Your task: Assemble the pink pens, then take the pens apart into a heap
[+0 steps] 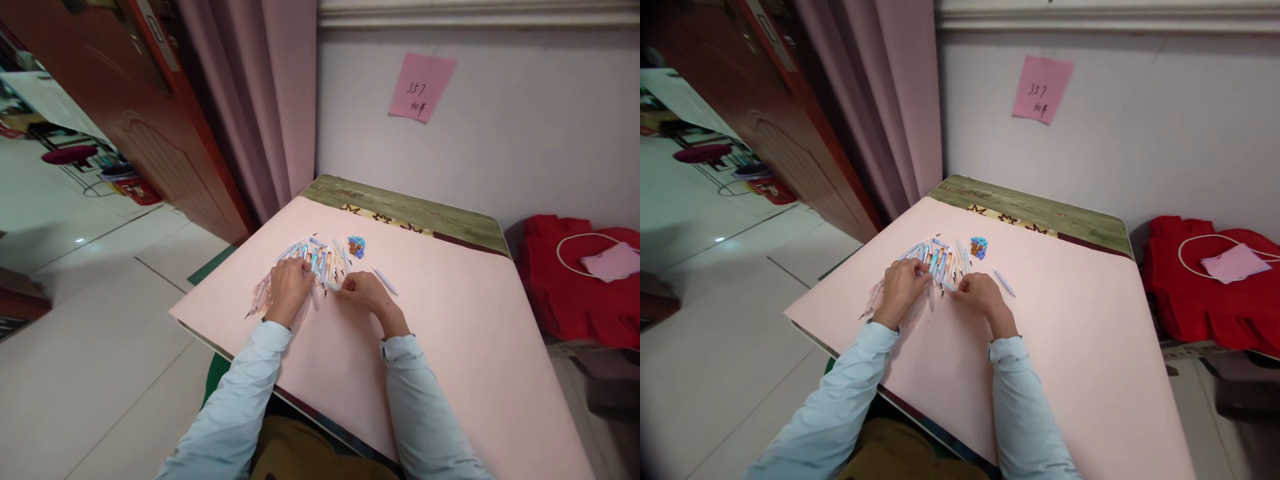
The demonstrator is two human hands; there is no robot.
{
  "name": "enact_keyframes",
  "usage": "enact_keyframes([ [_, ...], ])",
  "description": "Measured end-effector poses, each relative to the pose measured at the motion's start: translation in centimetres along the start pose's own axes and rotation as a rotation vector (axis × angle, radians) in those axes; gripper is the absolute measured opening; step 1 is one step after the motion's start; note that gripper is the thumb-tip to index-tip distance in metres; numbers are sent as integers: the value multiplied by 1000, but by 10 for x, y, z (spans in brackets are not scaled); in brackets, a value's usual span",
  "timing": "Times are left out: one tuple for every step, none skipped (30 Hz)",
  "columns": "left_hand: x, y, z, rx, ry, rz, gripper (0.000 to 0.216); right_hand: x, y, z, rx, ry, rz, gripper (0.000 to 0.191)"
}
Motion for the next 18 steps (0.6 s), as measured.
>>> enact_keyframes([
  [1,0,0,8,-9,-10,9,1,1,0,0,2,-7,12],
  [3,0,-1,20,-16,-16,10,1,1,1,2,7,-22,13],
  [5,1,-2,32,-22,-14,12,2,2,2,7,16,-44,16],
  [7,1,-3,44,-29,-4,14,2,2,3,19,23,-70,19],
  [8,2,-3,54,-36,12,16,2,2,4,38,27,-99,22],
  [10,3,-4,60,-42,28,17,3,3,5,61,26,-129,24],
  [11,4,-4,63,-46,44,18,3,3,6,87,18,-157,26],
  [12,5,-3,61,-52,54,18,3,2,7,114,9,-185,27],
  [14,7,-3,58,-54,60,18,3,2,7,141,1,-211,28],
  [15,8,-2,53,-57,65,18,3,1,5,163,-2,-235,29],
  [16,8,0,46,-65,70,18,3,-1,3,177,2,-259,29],
  [17,9,3,40,-80,74,17,3,-3,0,184,9,-281,29],
  [18,9,6,35,-97,76,17,3,-5,-5,186,18,-301,29],
  [19,8,9,27,-117,75,17,2,-7,-9,187,25,-317,29],
  [19,7,12,17,-137,69,17,2,-9,-14,189,33,-330,28],
  [20,5,15,3,-152,59,18,2,-11,-19,194,38,-342,28],
  [20,3,17,-13,-160,47,18,1,-13,-23,200,44,-354,28],
  [21,1,18,-29,-160,32,18,0,-15,-27,206,53,-367,29],
])
Point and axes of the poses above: each hand's wrist, its own x-axis towards the middle knuckle, its own y-axis out of the palm, z = x × y, the point moved 4 cm from there along x, towards the middle knuckle, and after that the axes turned 10 degrees about z, right-handed, at the moved point
